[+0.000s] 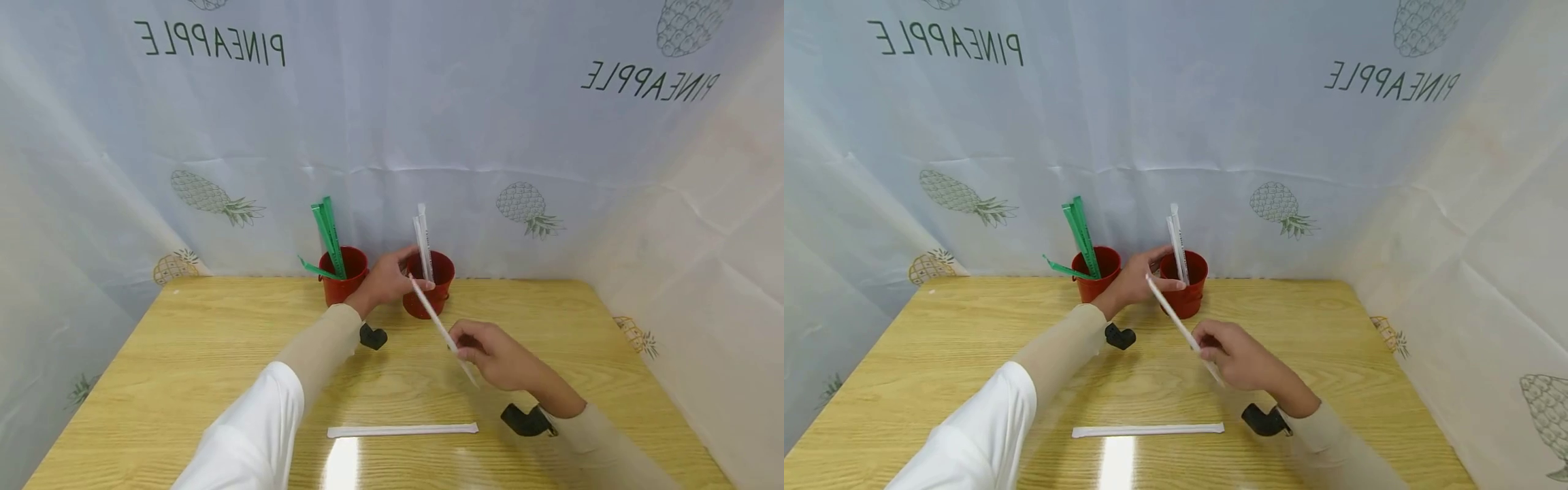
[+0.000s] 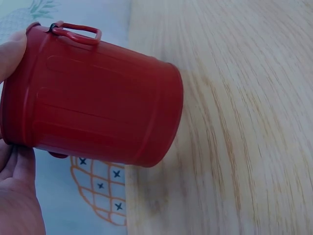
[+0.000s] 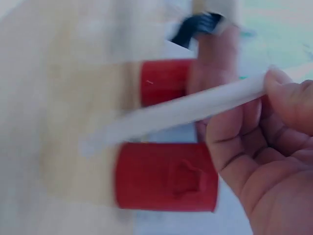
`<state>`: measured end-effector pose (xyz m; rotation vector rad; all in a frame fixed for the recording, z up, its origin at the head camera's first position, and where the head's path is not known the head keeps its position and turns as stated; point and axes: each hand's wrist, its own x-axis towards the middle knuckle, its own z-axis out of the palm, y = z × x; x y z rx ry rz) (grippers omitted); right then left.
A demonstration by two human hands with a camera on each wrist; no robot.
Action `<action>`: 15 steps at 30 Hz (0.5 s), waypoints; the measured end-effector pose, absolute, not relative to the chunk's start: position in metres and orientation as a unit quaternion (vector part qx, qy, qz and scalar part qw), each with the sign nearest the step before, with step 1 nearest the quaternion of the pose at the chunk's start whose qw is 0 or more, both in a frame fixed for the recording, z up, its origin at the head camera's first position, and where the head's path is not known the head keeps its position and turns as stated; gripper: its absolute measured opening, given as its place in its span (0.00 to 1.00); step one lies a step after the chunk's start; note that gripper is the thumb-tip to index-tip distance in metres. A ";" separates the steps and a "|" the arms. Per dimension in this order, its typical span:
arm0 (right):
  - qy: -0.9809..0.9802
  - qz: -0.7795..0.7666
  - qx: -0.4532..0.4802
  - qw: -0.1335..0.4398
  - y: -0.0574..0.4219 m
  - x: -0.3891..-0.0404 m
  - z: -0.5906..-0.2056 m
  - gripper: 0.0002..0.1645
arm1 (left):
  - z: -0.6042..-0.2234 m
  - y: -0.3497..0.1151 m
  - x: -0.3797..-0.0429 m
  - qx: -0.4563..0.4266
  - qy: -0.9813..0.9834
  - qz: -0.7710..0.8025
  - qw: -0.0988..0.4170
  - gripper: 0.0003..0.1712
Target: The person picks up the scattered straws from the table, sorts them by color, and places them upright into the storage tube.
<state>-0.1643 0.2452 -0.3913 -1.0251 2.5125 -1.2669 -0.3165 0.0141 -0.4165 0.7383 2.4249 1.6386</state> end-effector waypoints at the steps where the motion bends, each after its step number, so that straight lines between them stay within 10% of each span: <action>1: 0.833 -0.434 -0.339 0.061 0.246 -0.167 -0.387 0.04 | -0.416 0.014 -0.316 0.245 0.802 0.542 0.062 0.44; 15: 0.791 -0.506 -0.328 -0.101 0.231 -0.209 -0.355 0.04 | -0.416 0.014 -0.315 0.255 0.803 0.535 0.058 0.44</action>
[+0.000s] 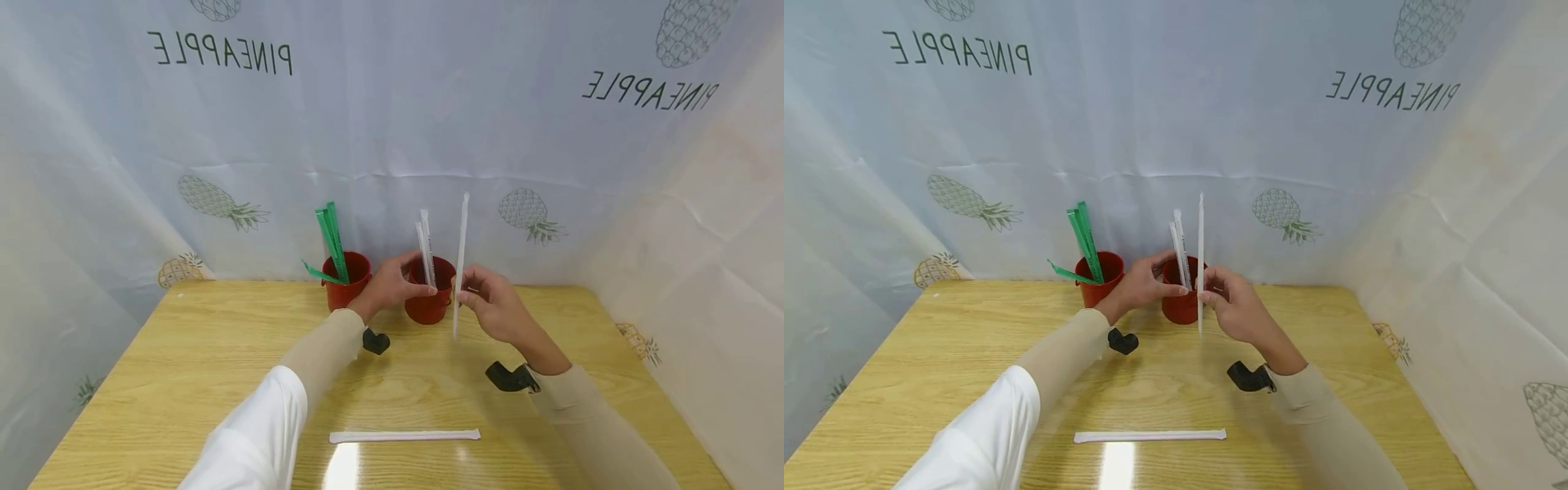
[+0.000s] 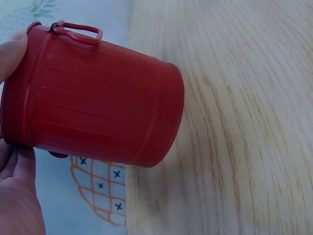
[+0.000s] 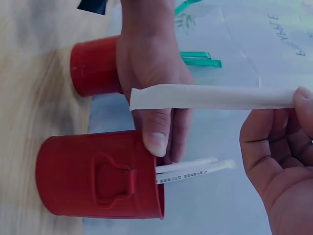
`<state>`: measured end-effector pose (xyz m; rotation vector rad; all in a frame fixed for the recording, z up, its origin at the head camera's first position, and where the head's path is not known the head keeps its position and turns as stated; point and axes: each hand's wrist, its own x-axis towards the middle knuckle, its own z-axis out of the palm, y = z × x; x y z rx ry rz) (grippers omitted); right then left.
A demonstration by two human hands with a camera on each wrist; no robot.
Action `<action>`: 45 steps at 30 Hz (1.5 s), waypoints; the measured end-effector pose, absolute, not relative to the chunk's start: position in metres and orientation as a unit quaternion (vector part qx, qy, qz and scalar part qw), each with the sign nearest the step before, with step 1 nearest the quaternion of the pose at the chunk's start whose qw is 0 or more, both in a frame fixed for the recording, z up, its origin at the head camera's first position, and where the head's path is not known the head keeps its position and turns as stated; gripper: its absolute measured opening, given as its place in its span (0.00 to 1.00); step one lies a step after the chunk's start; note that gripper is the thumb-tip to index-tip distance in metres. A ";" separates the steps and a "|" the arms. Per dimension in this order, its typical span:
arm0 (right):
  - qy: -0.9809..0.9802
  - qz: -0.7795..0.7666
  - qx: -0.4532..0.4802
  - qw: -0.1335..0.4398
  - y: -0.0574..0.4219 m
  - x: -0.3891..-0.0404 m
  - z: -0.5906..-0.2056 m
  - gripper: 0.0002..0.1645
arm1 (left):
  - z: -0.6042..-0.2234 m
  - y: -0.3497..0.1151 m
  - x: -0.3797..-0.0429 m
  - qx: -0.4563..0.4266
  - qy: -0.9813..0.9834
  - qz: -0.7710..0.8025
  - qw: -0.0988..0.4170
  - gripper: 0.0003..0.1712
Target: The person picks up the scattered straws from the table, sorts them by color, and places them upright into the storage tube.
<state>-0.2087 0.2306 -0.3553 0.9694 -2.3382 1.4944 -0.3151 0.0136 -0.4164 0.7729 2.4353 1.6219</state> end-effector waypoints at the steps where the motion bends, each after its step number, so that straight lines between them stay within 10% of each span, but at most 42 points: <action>1: -0.790 0.509 0.324 0.108 0.229 -0.212 -0.353 0.05 | -0.417 0.014 -0.315 0.254 0.802 0.537 0.058 0.44; 45: -0.910 0.350 0.206 0.087 0.191 -0.301 -0.369 0.05 | -0.415 0.013 -0.313 0.263 0.800 0.538 0.050 0.44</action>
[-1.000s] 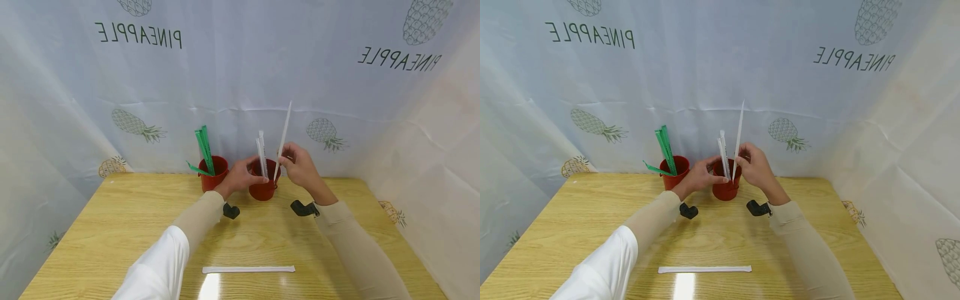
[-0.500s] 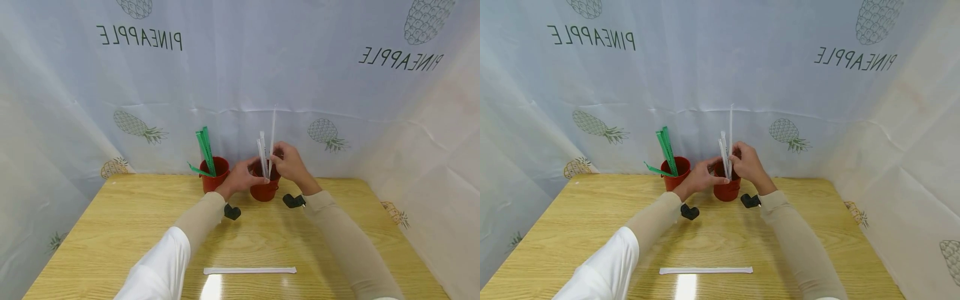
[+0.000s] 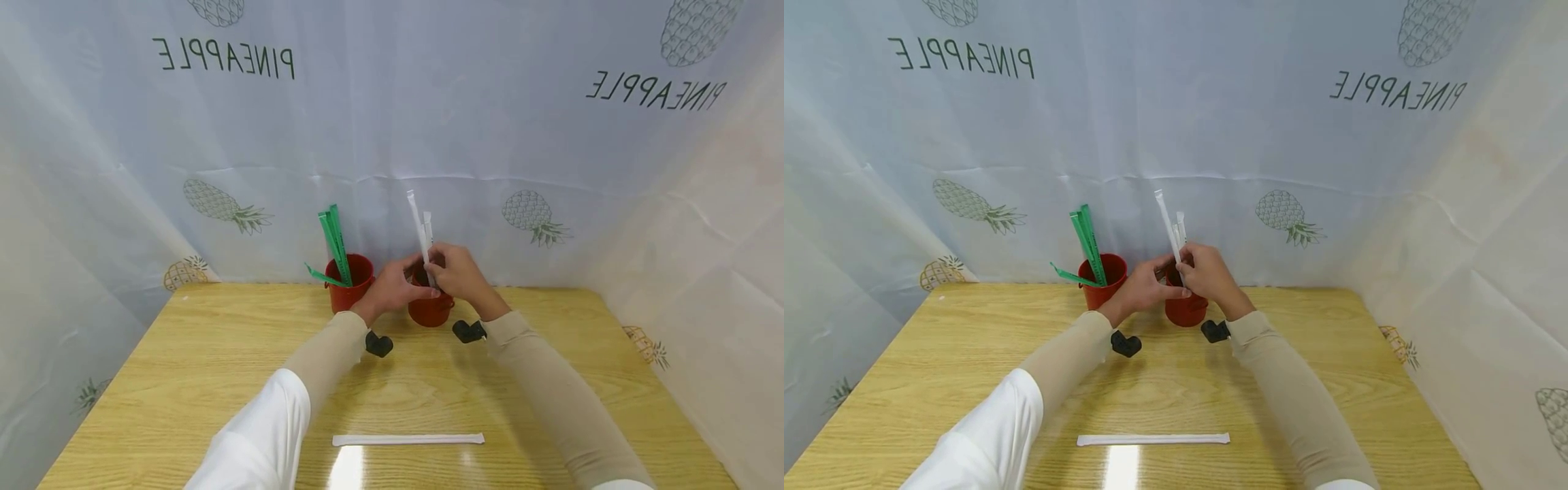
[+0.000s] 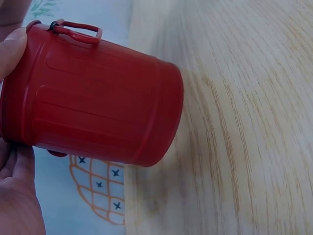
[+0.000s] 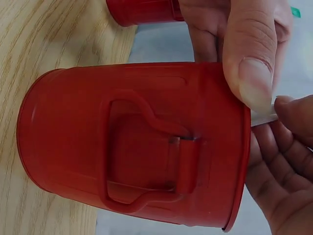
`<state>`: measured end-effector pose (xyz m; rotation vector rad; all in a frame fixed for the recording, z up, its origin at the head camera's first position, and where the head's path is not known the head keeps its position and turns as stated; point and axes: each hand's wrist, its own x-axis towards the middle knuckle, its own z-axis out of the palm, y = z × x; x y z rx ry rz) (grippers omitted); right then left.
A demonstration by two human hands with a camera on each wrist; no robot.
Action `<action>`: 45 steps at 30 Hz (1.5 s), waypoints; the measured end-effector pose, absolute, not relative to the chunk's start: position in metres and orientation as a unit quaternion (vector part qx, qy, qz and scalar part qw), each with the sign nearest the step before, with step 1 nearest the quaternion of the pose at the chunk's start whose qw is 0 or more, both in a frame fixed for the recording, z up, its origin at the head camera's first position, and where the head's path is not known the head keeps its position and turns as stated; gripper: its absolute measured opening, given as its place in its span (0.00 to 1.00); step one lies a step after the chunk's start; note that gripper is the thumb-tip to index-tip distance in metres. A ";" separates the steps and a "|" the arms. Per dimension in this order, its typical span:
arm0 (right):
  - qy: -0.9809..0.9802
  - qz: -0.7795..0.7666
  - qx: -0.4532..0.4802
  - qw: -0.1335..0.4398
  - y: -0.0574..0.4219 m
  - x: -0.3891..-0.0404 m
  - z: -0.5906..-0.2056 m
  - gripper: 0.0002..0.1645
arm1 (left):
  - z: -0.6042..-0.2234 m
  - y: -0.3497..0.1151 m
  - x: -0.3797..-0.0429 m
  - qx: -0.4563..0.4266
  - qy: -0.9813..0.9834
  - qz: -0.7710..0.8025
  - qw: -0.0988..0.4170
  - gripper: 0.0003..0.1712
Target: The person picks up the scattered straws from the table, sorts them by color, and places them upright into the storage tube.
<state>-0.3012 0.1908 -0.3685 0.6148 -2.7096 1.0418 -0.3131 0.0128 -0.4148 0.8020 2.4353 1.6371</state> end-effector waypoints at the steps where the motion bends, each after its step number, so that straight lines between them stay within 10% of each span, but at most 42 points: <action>1: -0.911 0.348 0.203 0.085 0.191 -0.301 -0.368 0.06 | -0.415 0.012 -0.313 0.263 0.799 0.538 0.050 0.44; 22: -0.780 0.589 0.200 0.071 0.196 -0.228 -0.381 0.11 | -0.412 0.011 -0.314 0.251 0.812 0.525 0.048 0.41; 45: -0.779 0.552 0.239 -0.179 0.213 -0.141 -0.448 0.13 | -0.413 0.011 -0.312 0.229 0.820 0.521 0.065 0.49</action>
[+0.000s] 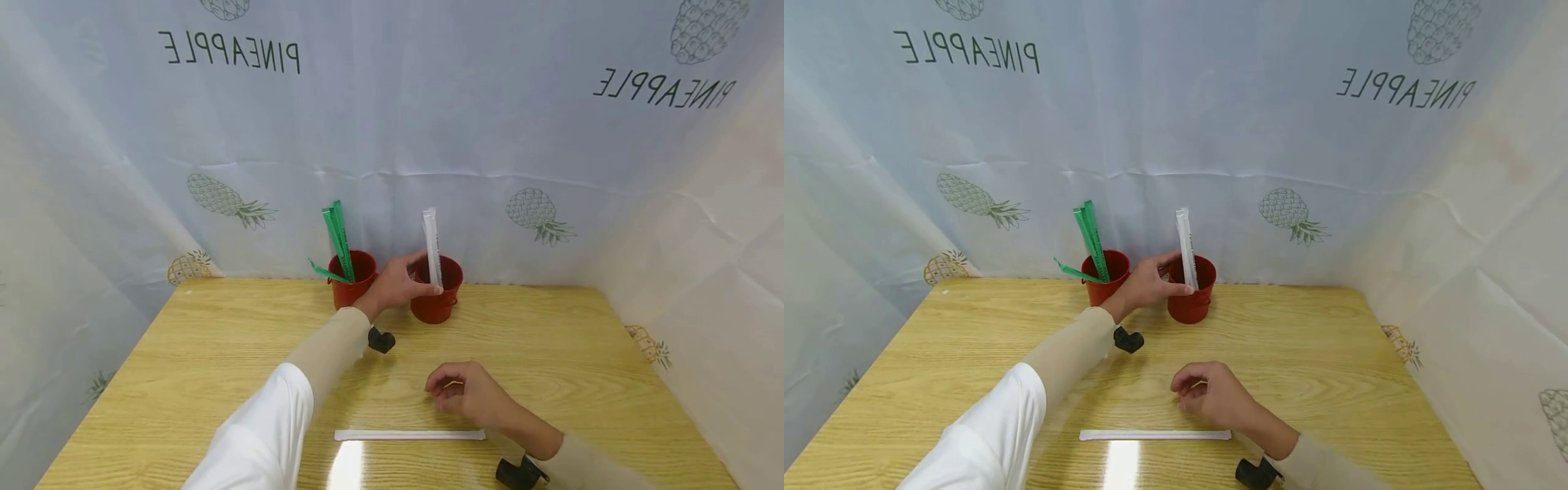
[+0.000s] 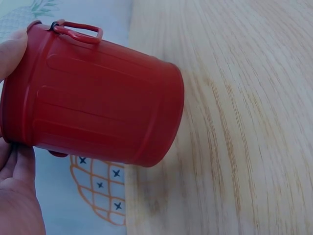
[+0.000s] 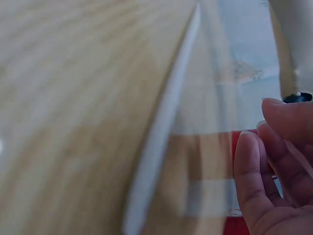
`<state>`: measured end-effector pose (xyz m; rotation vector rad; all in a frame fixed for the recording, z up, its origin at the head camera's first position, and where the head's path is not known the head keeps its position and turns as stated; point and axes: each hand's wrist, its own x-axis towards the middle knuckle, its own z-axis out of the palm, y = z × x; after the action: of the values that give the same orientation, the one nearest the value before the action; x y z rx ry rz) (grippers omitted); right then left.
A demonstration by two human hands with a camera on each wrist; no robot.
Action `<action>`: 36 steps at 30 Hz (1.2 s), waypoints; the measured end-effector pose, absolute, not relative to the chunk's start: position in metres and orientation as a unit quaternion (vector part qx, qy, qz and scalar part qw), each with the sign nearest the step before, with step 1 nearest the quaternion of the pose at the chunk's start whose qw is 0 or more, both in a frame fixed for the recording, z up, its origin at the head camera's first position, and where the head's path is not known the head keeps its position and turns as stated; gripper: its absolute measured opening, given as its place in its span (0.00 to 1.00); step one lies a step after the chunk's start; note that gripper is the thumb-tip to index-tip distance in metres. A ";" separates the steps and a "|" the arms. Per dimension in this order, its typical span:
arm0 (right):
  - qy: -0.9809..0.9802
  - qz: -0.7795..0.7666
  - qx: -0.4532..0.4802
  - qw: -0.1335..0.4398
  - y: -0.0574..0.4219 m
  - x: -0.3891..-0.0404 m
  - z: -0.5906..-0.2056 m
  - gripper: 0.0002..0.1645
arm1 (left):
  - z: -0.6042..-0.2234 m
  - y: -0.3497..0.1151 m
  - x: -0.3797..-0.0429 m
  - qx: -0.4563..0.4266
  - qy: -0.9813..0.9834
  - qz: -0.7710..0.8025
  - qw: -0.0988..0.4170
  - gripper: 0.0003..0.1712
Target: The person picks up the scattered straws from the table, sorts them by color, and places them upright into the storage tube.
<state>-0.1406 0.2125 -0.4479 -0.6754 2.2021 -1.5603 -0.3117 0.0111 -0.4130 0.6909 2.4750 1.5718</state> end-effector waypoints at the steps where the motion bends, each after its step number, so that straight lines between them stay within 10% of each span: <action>1: 0.781 -0.547 -0.239 0.182 0.213 -0.138 -0.450 0.13 | -0.413 0.011 -0.312 0.228 0.819 0.522 0.066 0.49; 36: 0.880 -0.287 -0.341 0.162 0.202 -0.118 -0.458 0.10 | -0.414 0.012 -0.312 0.218 0.818 0.527 0.076 0.48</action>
<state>-0.1185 0.2020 -0.4582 -0.9732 2.5123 -0.8191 -0.3119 0.0125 -0.4141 0.6547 2.4516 1.5791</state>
